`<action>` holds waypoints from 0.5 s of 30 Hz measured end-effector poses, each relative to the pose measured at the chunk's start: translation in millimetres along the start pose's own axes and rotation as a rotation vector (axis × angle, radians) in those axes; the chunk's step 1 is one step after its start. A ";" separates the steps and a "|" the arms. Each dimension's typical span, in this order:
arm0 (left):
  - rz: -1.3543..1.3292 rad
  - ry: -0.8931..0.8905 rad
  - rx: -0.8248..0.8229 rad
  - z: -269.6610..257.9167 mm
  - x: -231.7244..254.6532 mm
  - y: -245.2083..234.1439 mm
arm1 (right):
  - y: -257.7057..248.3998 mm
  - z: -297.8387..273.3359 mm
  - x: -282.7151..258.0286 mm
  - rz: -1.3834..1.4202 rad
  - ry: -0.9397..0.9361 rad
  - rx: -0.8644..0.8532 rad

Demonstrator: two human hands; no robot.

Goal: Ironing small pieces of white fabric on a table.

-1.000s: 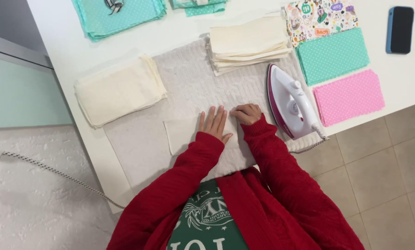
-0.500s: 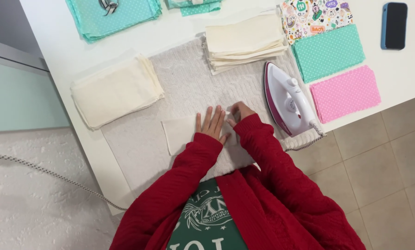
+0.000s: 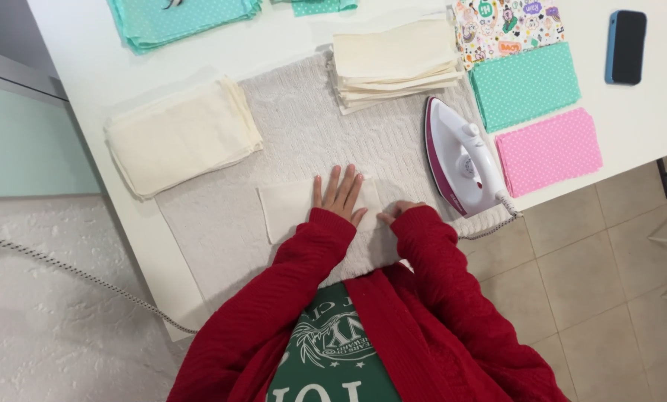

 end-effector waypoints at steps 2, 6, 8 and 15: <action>-0.009 -0.002 -0.016 -2.1 -0.1 0.7 | -21.0 -19.0 -16.4 -0.097 0.031 0.023; 0.019 0.006 0.020 -1.1 0.8 0.1 | -72.7 -41.9 -92.9 0.098 -0.740 0.766; 0.056 0.011 0.043 0.4 0.5 -0.9 | -75.6 -43.0 -107.8 0.083 -0.891 0.861; 0.006 0.012 0.037 -3.7 -0.3 3.2 | -61.7 -14.5 -90.0 0.048 -0.974 0.987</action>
Point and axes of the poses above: each hand's wrist, its own z-axis towards the middle knuckle, its own y-axis out of the palm, x = y × z, the point moved 10 cm from there along z, towards the middle knuckle
